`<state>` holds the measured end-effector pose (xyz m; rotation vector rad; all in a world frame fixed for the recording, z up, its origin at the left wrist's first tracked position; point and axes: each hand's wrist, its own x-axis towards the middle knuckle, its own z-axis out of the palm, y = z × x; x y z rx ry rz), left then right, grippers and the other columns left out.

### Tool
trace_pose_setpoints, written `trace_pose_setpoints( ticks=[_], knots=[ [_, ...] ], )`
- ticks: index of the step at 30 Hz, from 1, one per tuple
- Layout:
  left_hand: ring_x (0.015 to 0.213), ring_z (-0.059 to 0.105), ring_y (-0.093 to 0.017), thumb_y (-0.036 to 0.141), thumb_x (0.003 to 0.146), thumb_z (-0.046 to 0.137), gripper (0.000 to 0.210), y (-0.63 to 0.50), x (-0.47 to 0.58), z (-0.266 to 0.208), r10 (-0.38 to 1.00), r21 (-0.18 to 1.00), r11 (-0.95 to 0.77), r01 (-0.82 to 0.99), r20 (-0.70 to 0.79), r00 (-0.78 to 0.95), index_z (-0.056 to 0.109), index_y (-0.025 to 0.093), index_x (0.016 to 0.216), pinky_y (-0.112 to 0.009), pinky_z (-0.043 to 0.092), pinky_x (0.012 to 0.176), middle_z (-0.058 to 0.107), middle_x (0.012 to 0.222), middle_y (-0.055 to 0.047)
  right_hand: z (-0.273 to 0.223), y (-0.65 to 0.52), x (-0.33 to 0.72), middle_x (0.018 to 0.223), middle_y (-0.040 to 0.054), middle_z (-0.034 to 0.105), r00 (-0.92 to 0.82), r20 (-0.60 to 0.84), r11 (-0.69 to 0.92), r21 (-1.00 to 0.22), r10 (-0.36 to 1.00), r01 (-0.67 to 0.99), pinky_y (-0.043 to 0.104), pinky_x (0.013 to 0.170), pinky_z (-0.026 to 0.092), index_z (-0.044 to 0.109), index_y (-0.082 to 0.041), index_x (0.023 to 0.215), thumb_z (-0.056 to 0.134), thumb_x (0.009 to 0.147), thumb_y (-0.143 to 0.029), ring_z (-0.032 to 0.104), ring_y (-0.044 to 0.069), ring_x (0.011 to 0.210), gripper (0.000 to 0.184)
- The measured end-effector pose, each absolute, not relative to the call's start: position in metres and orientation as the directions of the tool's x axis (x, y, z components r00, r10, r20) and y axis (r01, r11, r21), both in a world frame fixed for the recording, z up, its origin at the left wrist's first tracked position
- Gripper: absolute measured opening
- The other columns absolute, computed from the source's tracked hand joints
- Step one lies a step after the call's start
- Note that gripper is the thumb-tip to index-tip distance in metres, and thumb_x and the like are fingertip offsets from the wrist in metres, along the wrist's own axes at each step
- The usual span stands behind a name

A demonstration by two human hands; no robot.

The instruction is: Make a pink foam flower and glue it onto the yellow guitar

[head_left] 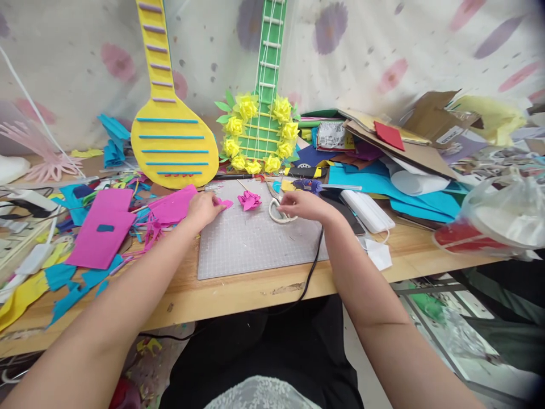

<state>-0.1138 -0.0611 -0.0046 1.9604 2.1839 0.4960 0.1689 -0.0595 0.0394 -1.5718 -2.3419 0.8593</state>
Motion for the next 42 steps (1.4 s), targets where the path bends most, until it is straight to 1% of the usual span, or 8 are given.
trace_pose_setpoints(
  ticks=[5,10,17,21,28,33,38,42],
  knots=[
    [0.07,0.058,-0.019,0.024,0.068,0.068,0.014,-0.061,-0.111,-0.005,0.982,0.511,0.161,0.845,0.001,-0.188,0.055,0.02,0.064,-0.028,0.041,0.063,0.063,0.071,-0.003,0.052,-0.073,0.212,0.061,0.0047,0.064,-0.203,-0.416,0.097,-0.261,0.886,0.96,0.027,0.054,0.035,0.056,-0.019,0.061,0.053,0.079,-0.055,0.055,0.015,0.054,0.04],
    [0.071,0.057,-0.019,0.024,0.066,0.069,0.014,-0.059,-0.114,-0.006,0.972,0.561,0.172,0.81,0.038,-0.232,0.056,0.02,0.069,-0.029,0.04,0.063,0.062,0.074,-0.003,0.049,-0.07,0.232,0.072,0.0068,0.066,0.017,-0.246,-0.063,-0.181,0.969,0.981,0.028,0.053,0.034,0.058,-0.019,0.072,0.055,0.075,-0.058,0.056,0.017,0.06,0.04],
    [0.064,0.055,-0.016,0.024,0.064,0.069,0.012,-0.053,-0.118,-0.012,0.965,0.759,0.094,0.644,0.088,-0.245,0.06,0.019,0.07,-0.029,0.041,0.061,0.061,0.066,-0.001,0.024,-0.044,0.227,0.09,0.0084,0.068,0.047,-0.016,-0.049,-0.382,0.999,0.923,0.028,0.065,0.041,0.063,-0.017,0.089,0.063,0.071,-0.051,0.06,0.021,0.08,0.039],
    [0.063,0.057,-0.012,0.02,0.065,0.063,0.008,-0.051,-0.108,-0.009,0.932,0.937,-0.015,0.35,0.14,-0.334,0.056,0.018,0.068,-0.026,0.045,0.064,0.059,0.065,0.001,0.003,-0.036,0.219,0.096,0.0134,0.068,0.097,0.003,-0.082,-0.496,0.995,0.865,0.03,0.074,0.045,0.066,-0.013,0.092,0.064,0.071,-0.047,0.062,0.025,0.089,0.04],
    [0.053,0.056,-0.008,0.02,0.068,0.061,0.013,-0.061,-0.076,-0.006,0.932,0.992,-0.056,-0.114,0.011,-0.362,0.05,0.017,0.075,-0.023,0.048,0.054,0.06,0.068,0.002,-0.013,-0.029,0.215,0.089,0.0088,0.068,0.25,0.073,-0.024,-0.932,0.966,0.362,0.026,0.062,0.048,0.062,-0.014,0.098,0.059,0.071,-0.051,0.062,0.017,0.074,0.046],
    [0.046,0.049,-0.006,0.02,0.068,0.062,0.009,-0.061,-0.071,-0.011,0.94,0.997,-0.037,-0.065,0.013,-0.34,0.055,0.017,0.073,-0.02,0.044,0.046,0.056,0.06,0.004,0.0,-0.034,0.206,0.09,0.0069,0.066,0.162,0.124,0.09,-0.975,0.979,0.205,0.021,0.052,0.044,0.06,-0.018,0.085,0.06,0.068,-0.058,0.058,0.011,0.065,0.044],
    [0.042,0.047,-0.006,0.021,0.07,0.061,0.006,-0.066,-0.074,-0.017,0.943,0.999,-0.028,-0.026,0.018,-0.334,0.056,0.016,0.069,-0.02,0.044,0.043,0.055,0.054,0.004,0.023,-0.045,0.173,0.061,0.0021,0.06,-0.146,0.132,0.167,-0.95,0.98,0.264,0.023,0.048,0.041,0.062,-0.016,0.071,0.061,0.069,-0.06,0.048,0.008,0.049,0.044],
    [0.041,0.048,-0.008,0.024,0.069,0.062,0.01,-0.071,-0.075,-0.022,0.95,1.0,-0.022,0.001,0.021,-0.312,0.056,0.016,0.072,-0.021,0.044,0.04,0.058,0.059,0.002,0.026,-0.052,0.145,0.063,0.0034,0.062,-0.2,0.152,0.211,-0.923,0.968,0.321,0.025,0.054,0.045,0.062,-0.015,0.072,0.065,0.069,-0.054,0.054,0.011,0.055,0.039]
  ],
)
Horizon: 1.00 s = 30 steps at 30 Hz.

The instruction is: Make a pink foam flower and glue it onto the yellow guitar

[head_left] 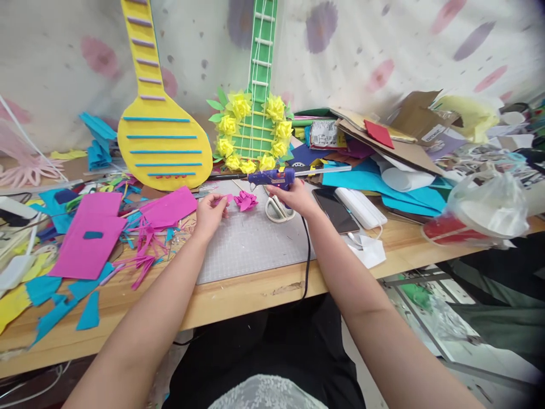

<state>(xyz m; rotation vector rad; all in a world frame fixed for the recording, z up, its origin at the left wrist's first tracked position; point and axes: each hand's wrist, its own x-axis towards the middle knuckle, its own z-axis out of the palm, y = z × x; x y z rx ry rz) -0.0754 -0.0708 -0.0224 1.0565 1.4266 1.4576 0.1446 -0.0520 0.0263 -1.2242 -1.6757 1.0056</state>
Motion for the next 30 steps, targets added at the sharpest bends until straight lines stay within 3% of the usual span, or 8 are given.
trace_pose_setpoints(
  ticks=[4,15,30],
  knots=[
    [0.043,0.05,-0.008,0.026,0.069,0.062,0.011,-0.073,-0.074,-0.024,0.945,0.997,-0.059,0.041,0.069,-0.319,0.056,0.017,0.072,-0.023,0.047,0.043,0.058,0.06,0.003,0.011,-0.059,0.133,0.074,0.0055,0.067,-0.201,0.175,0.239,-0.9,0.964,0.364,0.028,0.065,0.05,0.066,-0.016,0.081,0.065,0.071,-0.049,0.063,0.017,0.071,0.035],
    [0.046,0.051,-0.008,0.027,0.072,0.061,0.011,-0.08,-0.067,-0.021,0.932,0.993,-0.085,0.086,0.11,-0.346,0.058,0.017,0.075,-0.022,0.048,0.046,0.058,0.063,0.002,-0.004,-0.062,0.132,0.095,0.0045,0.071,-0.269,0.241,0.339,-0.842,0.933,0.419,0.033,0.082,0.05,0.069,-0.019,0.094,0.066,0.073,-0.045,0.065,0.02,0.09,0.033],
    [0.047,0.051,-0.008,0.029,0.073,0.06,0.012,-0.082,-0.067,-0.022,0.93,0.988,-0.094,0.123,0.131,-0.345,0.057,0.018,0.076,-0.022,0.047,0.047,0.058,0.063,0.002,-0.002,-0.064,0.133,0.091,0.0043,0.071,-0.276,0.252,0.363,-0.781,0.928,0.508,0.031,0.079,0.048,0.069,-0.019,0.095,0.065,0.074,-0.044,0.064,0.019,0.086,0.033]
  ],
)
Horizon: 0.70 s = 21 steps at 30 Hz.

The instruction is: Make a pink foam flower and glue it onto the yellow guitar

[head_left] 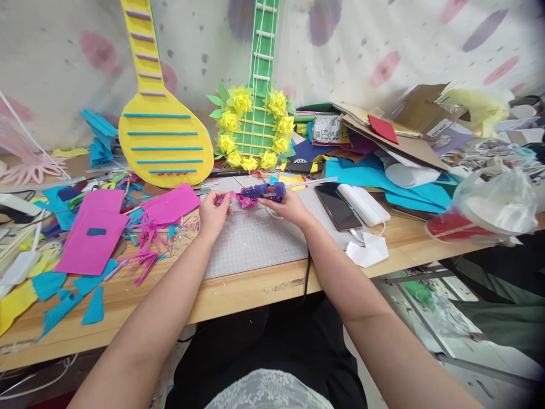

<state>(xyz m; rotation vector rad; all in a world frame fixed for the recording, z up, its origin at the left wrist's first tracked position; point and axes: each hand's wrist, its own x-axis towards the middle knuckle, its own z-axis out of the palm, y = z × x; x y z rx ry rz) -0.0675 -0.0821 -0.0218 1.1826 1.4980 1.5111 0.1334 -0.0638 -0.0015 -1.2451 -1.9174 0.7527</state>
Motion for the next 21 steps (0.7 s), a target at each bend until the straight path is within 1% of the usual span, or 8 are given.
trace_pose_setpoints(
  ticks=[4,10,15,21],
  knots=[
    [0.047,0.051,-0.008,0.029,0.073,0.061,0.012,-0.082,-0.067,-0.0226,0.931,0.986,-0.11,0.126,0.147,-0.333,0.057,0.018,0.075,-0.022,0.047,0.046,0.057,0.062,0.002,-0.002,-0.0638,0.1337,0.094,0.004,0.071,-0.313,0.264,0.393,-0.779,0.912,0.488,0.032,0.082,0.048,0.069,-0.02,0.096,0.064,0.076,-0.045,0.064,0.02,0.089,0.032],
    [0.047,0.051,-0.009,0.028,0.072,0.062,0.011,-0.0821,-0.0668,-0.0233,0.931,0.987,-0.116,0.109,0.147,-0.334,0.057,0.018,0.075,-0.022,0.047,0.045,0.056,0.062,0.002,-0.0014,-0.0645,0.1324,0.093,0.0047,0.071,-0.302,0.274,0.394,-0.779,0.913,0.487,0.031,0.082,0.048,0.069,-0.02,0.096,0.064,0.076,-0.045,0.065,0.02,0.089,0.033],
    [0.047,0.051,-0.009,0.029,0.072,0.061,0.012,-0.0837,-0.0662,-0.022,0.935,0.982,-0.114,0.148,0.157,-0.319,0.058,0.018,0.075,-0.022,0.048,0.046,0.057,0.063,0.002,-0.001,-0.0642,0.1313,0.094,0.0036,0.071,-0.289,0.269,0.384,-0.779,0.919,0.495,0.031,0.08,0.049,0.069,-0.02,0.095,0.064,0.076,-0.045,0.064,0.02,0.088,0.032],
    [0.047,0.052,-0.009,0.03,0.072,0.061,0.013,-0.0856,-0.0651,-0.02,0.931,0.975,-0.116,0.192,0.174,-0.321,0.059,0.018,0.076,-0.022,0.047,0.045,0.057,0.065,0.001,-0.0031,-0.063,0.1296,0.09,0.0039,0.071,-0.283,0.305,0.409,-0.777,0.909,0.478,0.031,0.078,0.049,0.069,-0.019,0.091,0.065,0.074,-0.047,0.065,0.02,0.086,0.033]
  ],
)
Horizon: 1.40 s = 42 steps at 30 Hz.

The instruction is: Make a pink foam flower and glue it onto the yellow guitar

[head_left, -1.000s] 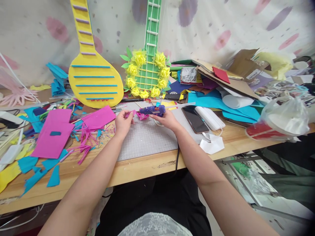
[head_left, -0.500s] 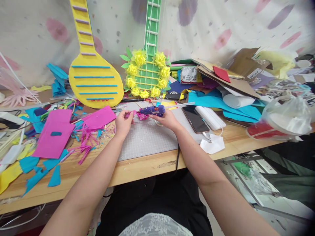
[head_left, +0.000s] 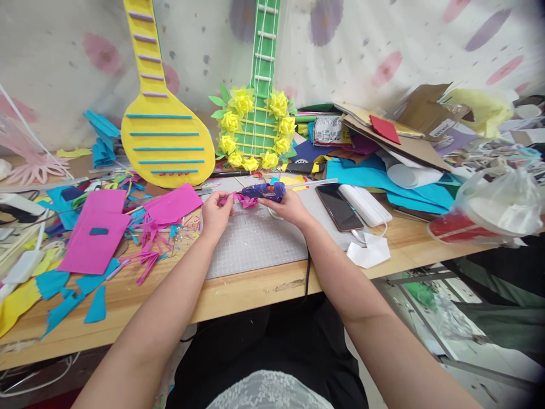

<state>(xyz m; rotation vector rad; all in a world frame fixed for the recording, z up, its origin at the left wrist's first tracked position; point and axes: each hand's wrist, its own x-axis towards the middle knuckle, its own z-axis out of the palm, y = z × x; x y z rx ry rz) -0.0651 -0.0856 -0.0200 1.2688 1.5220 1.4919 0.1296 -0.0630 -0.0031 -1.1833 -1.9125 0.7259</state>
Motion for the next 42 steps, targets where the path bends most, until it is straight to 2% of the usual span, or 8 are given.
trace_pose_setpoints(
  ticks=[12,18,23,28,31,34,38,42],
  knots=[
    [0.045,0.053,-0.01,0.033,0.073,0.061,0.016,-0.083,-0.068,-0.027,0.926,0.956,-0.154,0.251,0.228,-0.302,0.059,0.018,0.075,-0.022,0.046,0.044,0.058,0.063,0.001,-0.006,-0.061,0.129,0.089,0.0044,0.071,-0.257,0.308,0.392,-0.82,0.916,0.416,0.036,0.081,0.05,0.069,-0.02,0.091,0.067,0.072,-0.049,0.065,0.022,0.087,0.034],
    [0.049,0.057,-0.009,0.031,0.074,0.061,0.014,-0.083,-0.068,-0.026,0.926,0.969,-0.175,0.174,0.222,-0.305,0.057,0.018,0.076,-0.021,0.047,0.046,0.06,0.066,0.001,0.002,-0.061,0.139,0.069,0.0047,0.067,-0.166,0.174,0.212,-0.944,0.971,0.253,0.025,0.054,0.048,0.064,-0.016,0.074,0.066,0.069,-0.053,0.059,0.013,0.059,0.037],
    [0.05,0.06,-0.01,0.033,0.074,0.062,0.018,-0.083,-0.065,-0.025,0.935,0.979,-0.199,0.047,0.204,-0.29,0.054,0.018,0.08,-0.022,0.05,0.048,0.062,0.068,0.001,0.004,-0.047,0.164,0.075,0.0045,0.067,0.093,0.212,0.205,-0.975,0.973,0.081,0.019,0.042,0.04,0.06,-0.017,0.073,0.061,0.071,-0.057,0.055,0.008,0.053,0.04],
    [0.042,0.056,-0.008,0.04,0.076,0.062,0.025,-0.084,-0.065,-0.019,0.938,0.975,-0.221,-0.016,0.208,-0.278,0.049,0.02,0.084,-0.018,0.04,0.037,0.062,0.067,0.002,-0.01,-0.027,0.205,0.07,0.0058,0.066,0.357,0.167,0.025,-0.929,0.919,0.369,0.025,0.051,0.045,0.065,-0.015,0.077,0.064,0.065,-0.058,0.059,0.014,0.059,0.044],
    [0.038,0.051,-0.007,0.042,0.076,0.063,0.026,-0.084,-0.065,-0.017,0.928,0.96,-0.278,0.0,0.269,-0.259,0.049,0.02,0.083,-0.017,0.034,0.034,0.059,0.062,0.004,-0.021,-0.021,0.219,0.082,0.0087,0.07,0.356,0.149,-0.072,-0.84,0.923,0.537,0.032,0.068,0.049,0.069,-0.015,0.089,0.066,0.063,-0.058,0.064,0.022,0.078,0.05],
    [0.038,0.05,-0.006,0.041,0.076,0.064,0.025,-0.085,-0.064,-0.016,0.907,0.936,-0.351,0.026,0.346,-0.24,0.055,0.019,0.083,-0.018,0.038,0.038,0.057,0.057,0.005,-0.025,-0.02,0.22,0.093,0.0106,0.07,0.329,0.114,-0.134,-0.753,0.937,0.644,0.037,0.08,0.048,0.069,-0.016,0.097,0.064,0.065,-0.058,0.064,0.025,0.09,0.053],
    [0.04,0.05,-0.006,0.037,0.074,0.067,0.021,-0.086,-0.062,-0.017,0.896,0.927,-0.371,0.064,0.375,-0.236,0.064,0.018,0.083,-0.017,0.037,0.038,0.056,0.054,0.004,-0.023,-0.022,0.215,0.097,0.0136,0.07,0.3,0.058,-0.194,-0.644,0.952,0.74,0.038,0.081,0.047,0.069,-0.015,0.1,0.06,0.068,-0.061,0.064,0.029,0.094,0.057],
    [0.044,0.054,-0.008,0.036,0.074,0.066,0.021,-0.088,-0.061,-0.016,0.89,0.93,-0.356,0.091,0.367,-0.271,0.067,0.017,0.084,-0.017,0.035,0.035,0.057,0.054,0.003,-0.018,-0.026,0.214,0.098,0.0149,0.069,0.266,0.08,-0.158,-0.629,0.961,0.761,0.035,0.08,0.048,0.068,-0.013,0.102,0.06,0.072,-0.056,0.064,0.028,0.095,0.053]
  ],
)
